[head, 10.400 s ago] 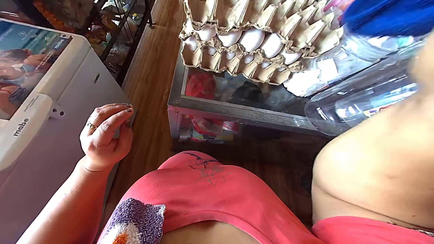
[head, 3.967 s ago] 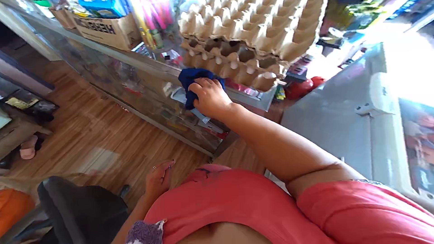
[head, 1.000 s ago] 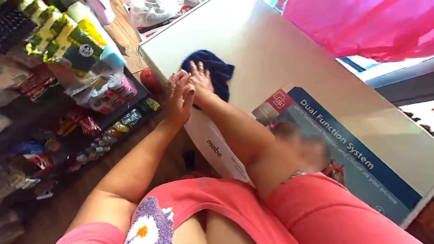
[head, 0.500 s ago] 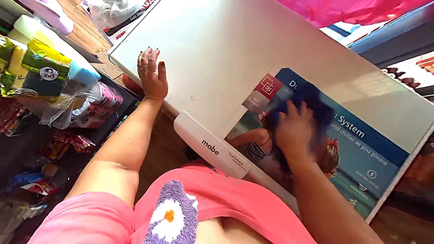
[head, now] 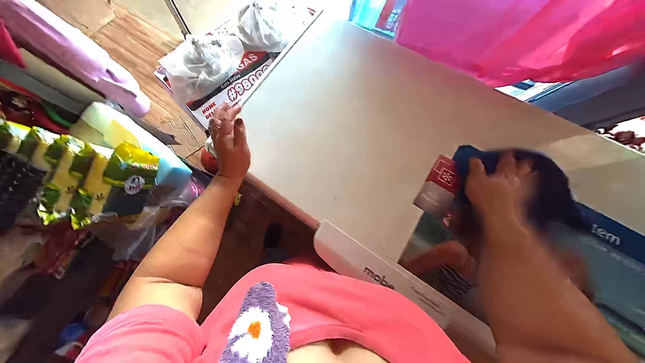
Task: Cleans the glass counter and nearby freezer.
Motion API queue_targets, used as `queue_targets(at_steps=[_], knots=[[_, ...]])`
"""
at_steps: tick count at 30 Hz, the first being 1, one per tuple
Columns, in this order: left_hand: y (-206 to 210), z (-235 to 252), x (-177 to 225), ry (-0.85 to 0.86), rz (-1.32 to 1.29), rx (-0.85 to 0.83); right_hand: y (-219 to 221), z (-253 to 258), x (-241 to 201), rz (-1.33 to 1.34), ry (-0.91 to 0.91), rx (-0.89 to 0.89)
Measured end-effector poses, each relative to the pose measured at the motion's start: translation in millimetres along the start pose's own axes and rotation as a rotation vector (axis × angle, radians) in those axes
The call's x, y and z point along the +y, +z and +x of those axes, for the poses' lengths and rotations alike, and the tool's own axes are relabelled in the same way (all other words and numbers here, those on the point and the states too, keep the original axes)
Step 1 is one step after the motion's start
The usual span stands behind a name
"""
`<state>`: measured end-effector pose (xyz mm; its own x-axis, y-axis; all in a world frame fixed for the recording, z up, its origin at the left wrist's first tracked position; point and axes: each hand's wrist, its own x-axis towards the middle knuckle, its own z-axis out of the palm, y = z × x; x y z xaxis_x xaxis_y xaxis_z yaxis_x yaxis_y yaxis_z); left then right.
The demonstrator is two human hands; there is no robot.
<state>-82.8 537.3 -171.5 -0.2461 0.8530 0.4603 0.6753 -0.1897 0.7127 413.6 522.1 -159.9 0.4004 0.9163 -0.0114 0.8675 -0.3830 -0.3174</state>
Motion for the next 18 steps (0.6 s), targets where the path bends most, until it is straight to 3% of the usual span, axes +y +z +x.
queue_targets(at_steps=[3, 5, 7, 9, 11, 13, 15, 18], knots=[[-11.4, 33.7, -30.2, -0.125, 0.061, -0.070, 54.7, 56.6, -143.0, -0.001, -0.215, -0.015], [-13.7, 43.6, -39.5, -0.160, 0.032, -0.091, 95.1, 68.7, -249.7, 0.000, -0.327, -0.074], [-14.7, 50.0, -42.2, -0.169, -0.001, -0.076, 131.3, 47.8, -342.0, -0.003, -0.464, -0.179], [-12.8, 59.3, -41.5, -0.158, -0.016, -0.083, 155.0, 8.3, -403.5, 0.063, -0.642, -0.255], [-5.5, 64.9, -42.5, -0.106, -0.008, -0.106, 162.0, -27.1, -426.0, 0.104, -0.809, -0.346], [3.9, 63.5, -46.8, -0.029, 0.012, -0.150, 157.4, -35.8, -421.2, 0.117, -0.912, -0.464], [9.1, 54.4, -50.6, 0.050, 0.036, -0.212, 152.3, -16.6, -410.7, 0.135, -0.910, -0.501], [9.0, 46.6, -49.8, 0.130, 0.030, -0.261, 149.0, 54.9, -401.2, 0.113, -0.772, -0.400]])
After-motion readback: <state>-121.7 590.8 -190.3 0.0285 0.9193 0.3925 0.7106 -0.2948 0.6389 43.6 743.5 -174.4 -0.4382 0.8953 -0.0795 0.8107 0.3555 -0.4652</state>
